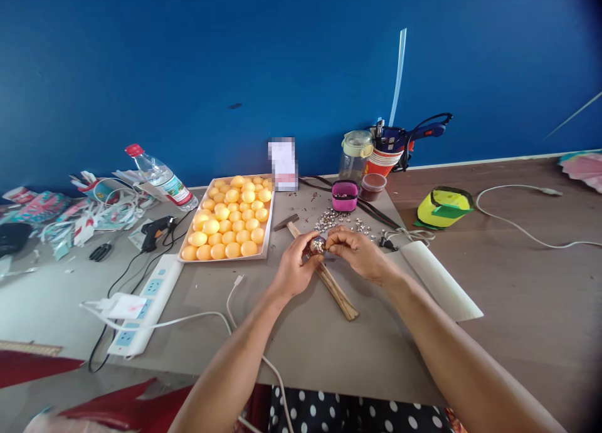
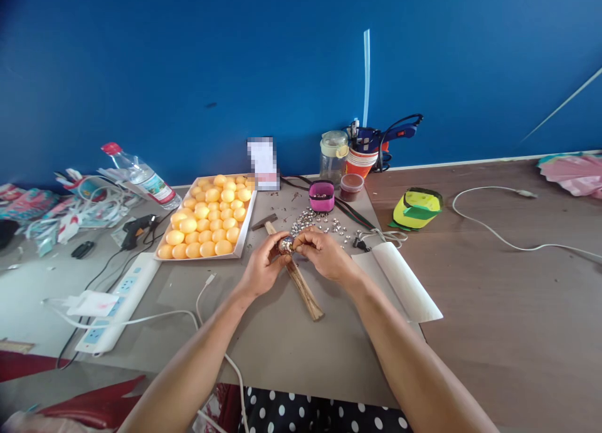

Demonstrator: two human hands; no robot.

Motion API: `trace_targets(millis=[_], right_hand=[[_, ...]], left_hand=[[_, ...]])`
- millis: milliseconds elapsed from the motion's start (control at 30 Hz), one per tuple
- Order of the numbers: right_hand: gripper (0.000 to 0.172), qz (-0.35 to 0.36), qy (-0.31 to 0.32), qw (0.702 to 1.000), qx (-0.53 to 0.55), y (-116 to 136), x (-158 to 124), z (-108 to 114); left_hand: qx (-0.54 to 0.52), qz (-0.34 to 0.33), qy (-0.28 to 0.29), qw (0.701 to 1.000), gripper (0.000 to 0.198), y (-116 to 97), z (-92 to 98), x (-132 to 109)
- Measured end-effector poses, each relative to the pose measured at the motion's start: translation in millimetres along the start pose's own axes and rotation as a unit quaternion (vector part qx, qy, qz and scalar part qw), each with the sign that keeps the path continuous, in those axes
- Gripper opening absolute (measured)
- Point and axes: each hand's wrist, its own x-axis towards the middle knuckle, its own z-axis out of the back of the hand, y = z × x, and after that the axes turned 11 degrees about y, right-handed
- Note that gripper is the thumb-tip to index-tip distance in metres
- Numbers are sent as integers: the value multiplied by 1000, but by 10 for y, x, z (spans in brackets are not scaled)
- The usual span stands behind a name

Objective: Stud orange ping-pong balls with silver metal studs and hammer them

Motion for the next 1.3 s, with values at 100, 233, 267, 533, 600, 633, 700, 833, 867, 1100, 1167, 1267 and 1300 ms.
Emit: trace_targets(millis=[100, 233, 267, 533, 600, 633, 700, 833, 867, 1100, 1167, 1267, 1300], right_hand=[[12, 3, 6, 1000, -13, -14, -4, 12], [12, 18, 13, 1000, -4, -53, 10, 22], [12, 22, 16, 1000, 6, -66, 16, 23], [4, 9, 32, 993, 114, -128, 34, 53], [3, 12, 28, 993, 118, -129, 39, 50], [2, 14, 22, 992, 120, -128, 42, 43], [3, 16, 1, 991, 134, -125, 49, 16], [11, 4, -43, 988, 152, -123, 56, -59], [12, 3, -50, 988, 147, -126, 55, -75], [17, 37, -59, 991, 110, -147, 39, -119], [17, 46, -54, 992, 108, -132, 35, -117], [15, 75, -53, 993, 77, -101, 30, -116], [15, 85, -57, 993, 60, -93, 28, -116]], left_hand=[[14, -2, 5, 1000, 41, 1, 5, -5], [21, 3, 16, 1000, 41, -11, 9, -12], [24, 2, 18, 1000, 40, -17, 10, -12], [-2, 18, 29, 999, 42, -11, -1, -10], [-14, 28, 26, 999, 42, -7, -4, -10], [-22, 31, 24, 999, 42, -9, -5, -8], [-44, 34, 18, 998, 42, -23, -6, -3], [-81, 40, 7, 996, 44, -44, -6, 5], [-84, 42, 5, 996, 44, -42, -6, 6], [-107, 46, -15, 993, 46, 25, -7, 4], [-124, 43, -15, 991, 47, 28, -9, 9], [-146, 39, -12, 988, 47, 12, -9, 14], [-146, 40, -13, 988, 47, 5, -8, 15]])
